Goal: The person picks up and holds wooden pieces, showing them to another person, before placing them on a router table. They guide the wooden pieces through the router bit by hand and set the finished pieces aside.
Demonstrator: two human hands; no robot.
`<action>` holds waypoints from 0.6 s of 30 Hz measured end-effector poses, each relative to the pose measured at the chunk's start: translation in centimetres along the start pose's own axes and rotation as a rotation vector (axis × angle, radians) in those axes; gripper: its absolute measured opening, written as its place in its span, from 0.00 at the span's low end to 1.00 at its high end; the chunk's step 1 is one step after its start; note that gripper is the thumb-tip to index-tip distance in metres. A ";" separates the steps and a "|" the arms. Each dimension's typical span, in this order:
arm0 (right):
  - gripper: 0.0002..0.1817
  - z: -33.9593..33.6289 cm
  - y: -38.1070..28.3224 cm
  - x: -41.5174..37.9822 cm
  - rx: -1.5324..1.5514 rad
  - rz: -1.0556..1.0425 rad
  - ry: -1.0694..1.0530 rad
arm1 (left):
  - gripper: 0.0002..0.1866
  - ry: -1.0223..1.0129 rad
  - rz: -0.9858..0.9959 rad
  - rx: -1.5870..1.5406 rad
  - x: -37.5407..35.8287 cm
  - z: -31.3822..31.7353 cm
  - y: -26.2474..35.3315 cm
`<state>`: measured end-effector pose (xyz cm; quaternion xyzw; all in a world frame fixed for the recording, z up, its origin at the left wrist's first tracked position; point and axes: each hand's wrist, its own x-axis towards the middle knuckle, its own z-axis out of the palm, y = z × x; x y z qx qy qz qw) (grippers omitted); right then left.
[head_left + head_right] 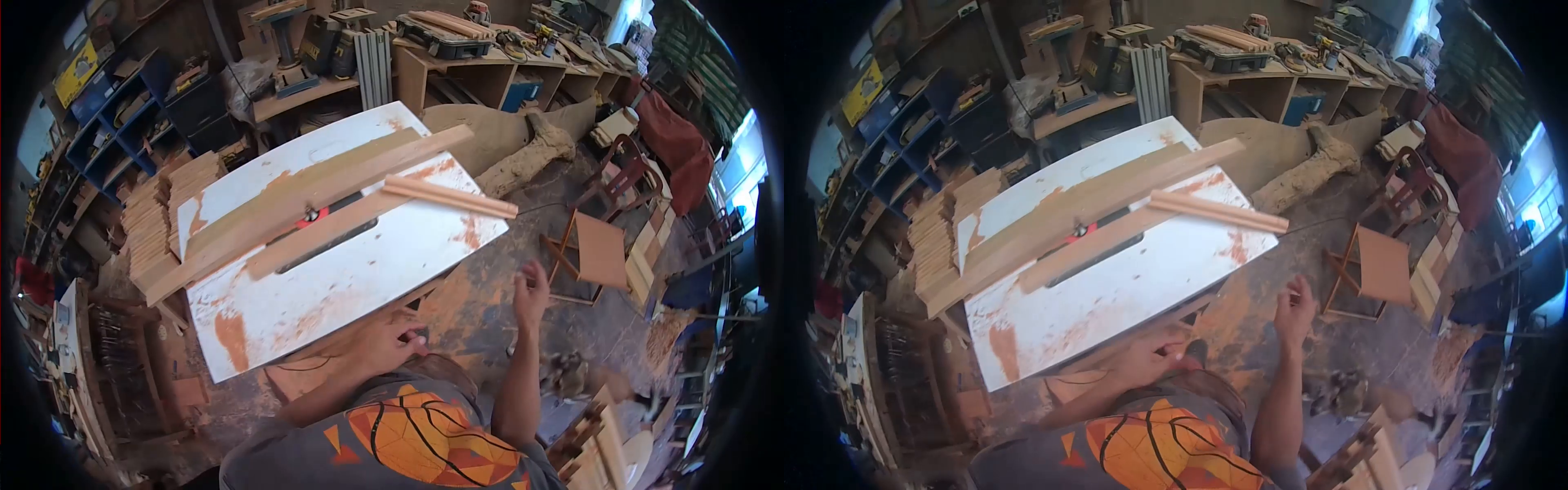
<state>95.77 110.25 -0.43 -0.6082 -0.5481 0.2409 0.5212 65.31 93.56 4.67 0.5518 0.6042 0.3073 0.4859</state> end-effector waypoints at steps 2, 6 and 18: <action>0.28 0.3 2.0 3.1 -0.229 -0.029 -0.227 | 0.21 0.028 0.216 -0.018 4.9 1.9 1.3; 0.30 1.5 0.4 9.7 -0.655 -0.330 -0.313 | 0.21 0.070 0.295 0.029 12.9 3.4 6.3; 0.33 8.3 5.9 31.0 -0.446 -0.811 -1.287 | 0.21 0.685 0.009 0.228 25.8 9.8 7.2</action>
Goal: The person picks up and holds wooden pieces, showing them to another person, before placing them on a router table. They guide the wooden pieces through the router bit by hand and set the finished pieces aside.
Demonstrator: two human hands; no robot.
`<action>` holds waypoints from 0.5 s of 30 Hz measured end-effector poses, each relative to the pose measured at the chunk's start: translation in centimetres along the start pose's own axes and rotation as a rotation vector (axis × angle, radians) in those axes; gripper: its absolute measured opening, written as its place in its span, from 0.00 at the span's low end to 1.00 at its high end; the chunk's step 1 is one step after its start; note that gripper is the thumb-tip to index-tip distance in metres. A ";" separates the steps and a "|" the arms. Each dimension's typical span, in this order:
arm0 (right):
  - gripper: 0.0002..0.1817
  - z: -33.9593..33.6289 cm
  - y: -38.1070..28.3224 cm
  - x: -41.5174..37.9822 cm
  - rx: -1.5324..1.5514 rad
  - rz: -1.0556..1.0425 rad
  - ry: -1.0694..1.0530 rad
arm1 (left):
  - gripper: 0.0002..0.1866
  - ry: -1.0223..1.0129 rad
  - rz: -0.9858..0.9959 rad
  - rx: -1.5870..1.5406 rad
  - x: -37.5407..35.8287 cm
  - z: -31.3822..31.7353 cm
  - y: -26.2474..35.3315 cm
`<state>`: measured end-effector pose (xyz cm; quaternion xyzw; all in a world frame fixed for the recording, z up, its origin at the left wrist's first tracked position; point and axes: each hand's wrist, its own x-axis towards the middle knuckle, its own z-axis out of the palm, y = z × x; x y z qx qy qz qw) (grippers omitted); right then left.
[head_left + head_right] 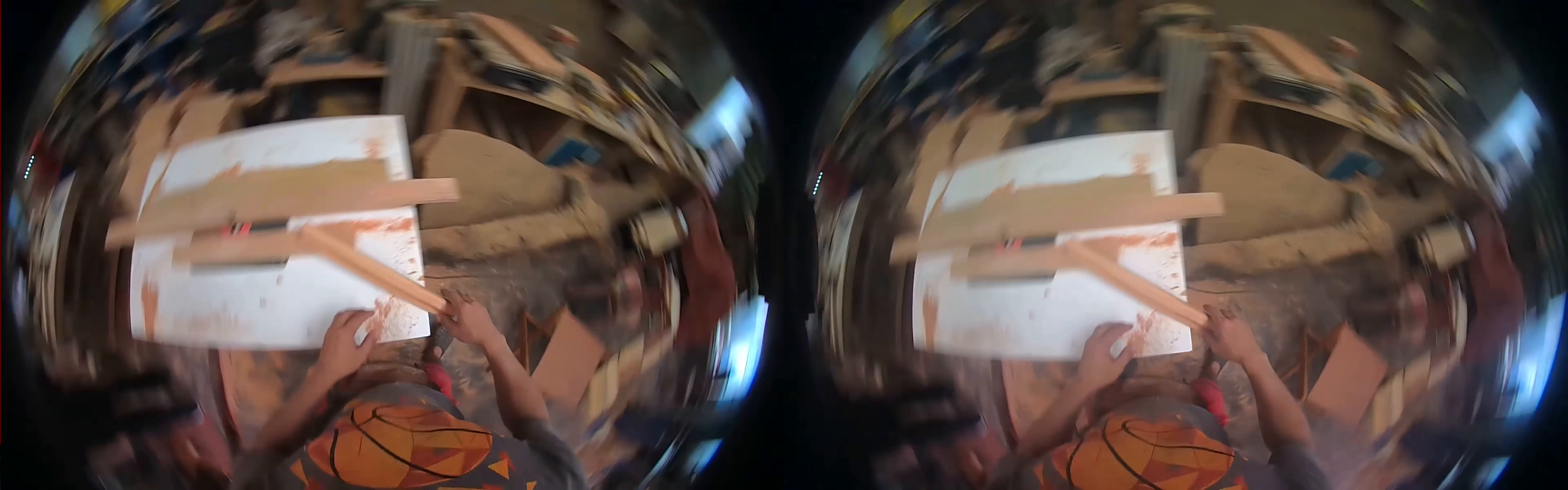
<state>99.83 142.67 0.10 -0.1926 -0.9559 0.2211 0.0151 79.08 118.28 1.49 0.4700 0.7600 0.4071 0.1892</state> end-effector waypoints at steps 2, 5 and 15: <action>0.30 -1.5 1.0 1.3 0.237 0.081 -0.125 | 0.25 0.085 -0.172 -0.021 0.3 3.2 3.0; 0.27 -1.3 1.9 3.7 0.392 -0.060 -0.336 | 0.28 0.268 -0.331 0.047 -0.2 8.8 6.2; 0.18 -4.8 7.6 1.3 1.132 -0.147 -0.511 | 0.29 0.684 -0.501 -0.256 -4.0 13.6 14.6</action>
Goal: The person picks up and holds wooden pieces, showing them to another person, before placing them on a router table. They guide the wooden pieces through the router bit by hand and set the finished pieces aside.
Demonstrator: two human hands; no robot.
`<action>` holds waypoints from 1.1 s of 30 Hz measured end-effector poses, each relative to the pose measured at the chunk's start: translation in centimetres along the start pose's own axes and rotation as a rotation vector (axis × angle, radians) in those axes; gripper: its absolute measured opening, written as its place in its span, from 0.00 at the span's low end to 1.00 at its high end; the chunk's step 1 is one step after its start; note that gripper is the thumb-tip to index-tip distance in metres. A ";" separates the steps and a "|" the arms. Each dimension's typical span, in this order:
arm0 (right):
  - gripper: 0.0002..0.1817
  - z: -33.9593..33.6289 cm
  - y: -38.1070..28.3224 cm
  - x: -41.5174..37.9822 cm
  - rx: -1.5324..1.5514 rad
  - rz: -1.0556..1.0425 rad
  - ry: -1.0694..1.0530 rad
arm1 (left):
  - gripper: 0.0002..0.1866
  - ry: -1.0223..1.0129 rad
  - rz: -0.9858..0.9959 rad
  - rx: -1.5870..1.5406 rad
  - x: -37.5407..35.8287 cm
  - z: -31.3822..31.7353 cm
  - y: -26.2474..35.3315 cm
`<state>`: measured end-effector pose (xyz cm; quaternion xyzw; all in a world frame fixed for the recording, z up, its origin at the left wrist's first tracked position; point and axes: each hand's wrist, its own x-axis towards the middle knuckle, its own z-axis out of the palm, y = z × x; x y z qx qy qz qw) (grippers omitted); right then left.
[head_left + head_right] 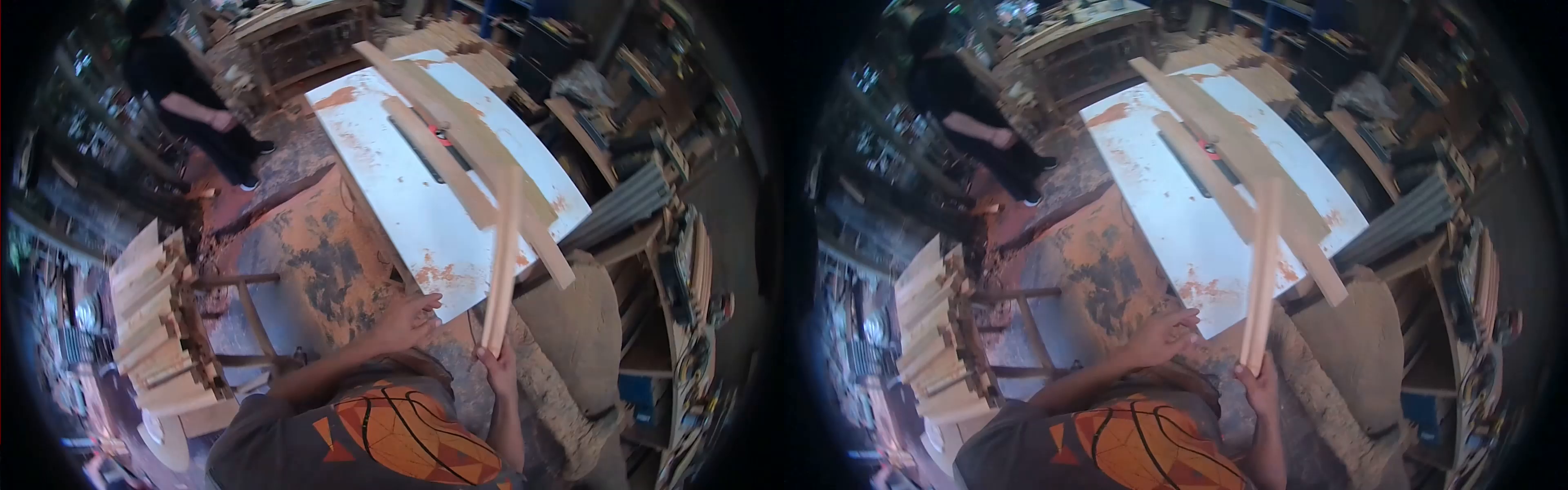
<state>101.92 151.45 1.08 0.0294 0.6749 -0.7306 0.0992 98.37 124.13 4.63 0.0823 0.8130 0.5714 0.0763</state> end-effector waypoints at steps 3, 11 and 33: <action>0.17 0.6 -2.9 0.1 -0.168 0.184 0.089 | 0.27 0.137 -0.040 -0.244 -2.4 0.7 -2.0; 0.16 1.9 -0.5 2.3 -0.320 -0.001 0.048 | 0.26 0.063 -0.260 -0.236 -8.0 -0.7 -3.0; 0.42 -11.6 3.2 6.9 -0.293 -0.031 -0.016 | 0.28 0.676 -0.279 -0.056 -5.6 15.9 -2.1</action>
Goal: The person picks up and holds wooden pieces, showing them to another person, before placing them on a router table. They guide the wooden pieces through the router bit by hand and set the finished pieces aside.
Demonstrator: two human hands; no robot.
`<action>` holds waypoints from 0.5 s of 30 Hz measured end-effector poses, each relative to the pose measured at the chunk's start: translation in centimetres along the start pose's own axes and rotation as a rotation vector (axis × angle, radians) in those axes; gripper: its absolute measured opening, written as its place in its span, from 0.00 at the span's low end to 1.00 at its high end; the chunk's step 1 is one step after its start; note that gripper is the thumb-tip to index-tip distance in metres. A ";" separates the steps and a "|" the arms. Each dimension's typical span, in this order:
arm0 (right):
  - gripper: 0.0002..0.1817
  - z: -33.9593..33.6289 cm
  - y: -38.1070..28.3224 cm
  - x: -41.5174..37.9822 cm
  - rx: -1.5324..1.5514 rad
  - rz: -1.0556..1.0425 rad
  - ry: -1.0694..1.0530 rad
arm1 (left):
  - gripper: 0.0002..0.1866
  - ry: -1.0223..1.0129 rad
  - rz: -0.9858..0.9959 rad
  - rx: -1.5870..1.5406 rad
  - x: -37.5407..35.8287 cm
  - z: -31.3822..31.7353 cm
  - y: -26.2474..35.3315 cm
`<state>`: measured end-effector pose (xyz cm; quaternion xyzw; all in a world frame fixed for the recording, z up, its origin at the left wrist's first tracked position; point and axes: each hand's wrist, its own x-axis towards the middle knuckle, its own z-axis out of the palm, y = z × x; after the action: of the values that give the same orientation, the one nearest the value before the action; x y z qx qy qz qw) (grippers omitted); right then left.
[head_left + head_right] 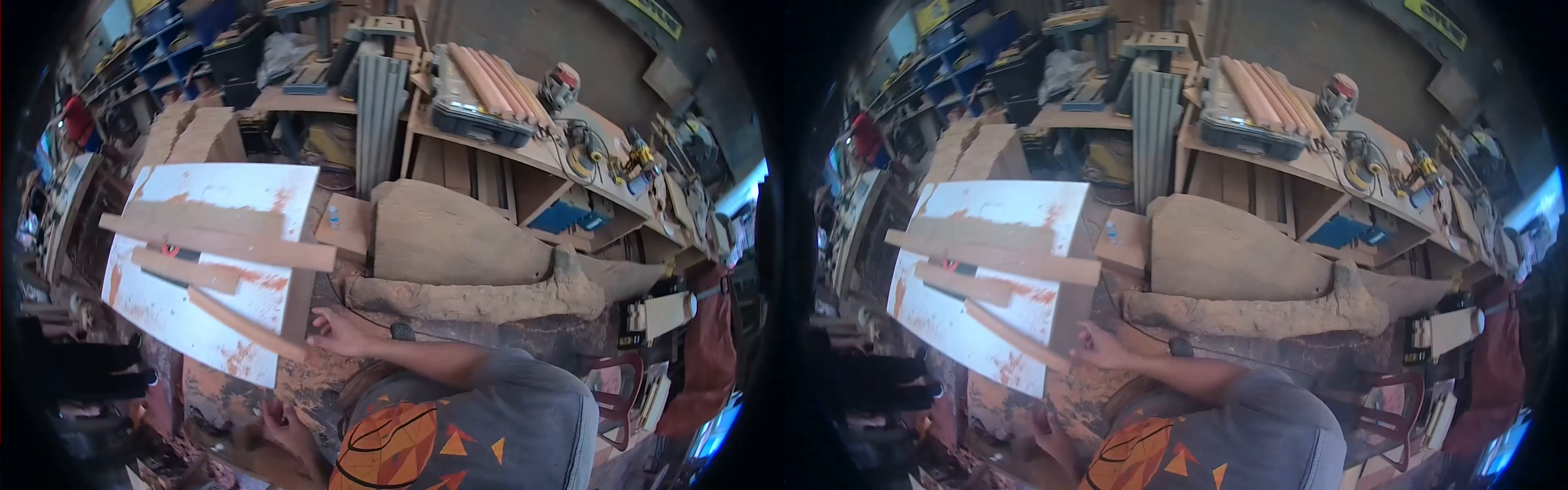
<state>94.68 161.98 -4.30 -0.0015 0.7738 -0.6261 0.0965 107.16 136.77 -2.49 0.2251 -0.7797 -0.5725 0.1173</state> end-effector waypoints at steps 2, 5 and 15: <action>0.31 -6.7 0.7 -1.7 0.111 0.001 0.030 | 0.29 -0.043 0.030 -0.003 -2.0 4.7 3.4; 0.18 -18.2 3.6 -2.8 -0.028 0.008 0.311 | 0.30 -0.058 0.135 0.101 -3.7 8.4 5.0; 0.18 -57.0 -6.5 6.1 -1.549 -0.273 1.194 | 0.27 0.193 0.346 0.164 -5.1 12.8 8.9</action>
<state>79.30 214.99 12.34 0.1627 0.8847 0.1498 -0.4103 104.00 152.19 2.22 0.1505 -0.8358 -0.4542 0.2690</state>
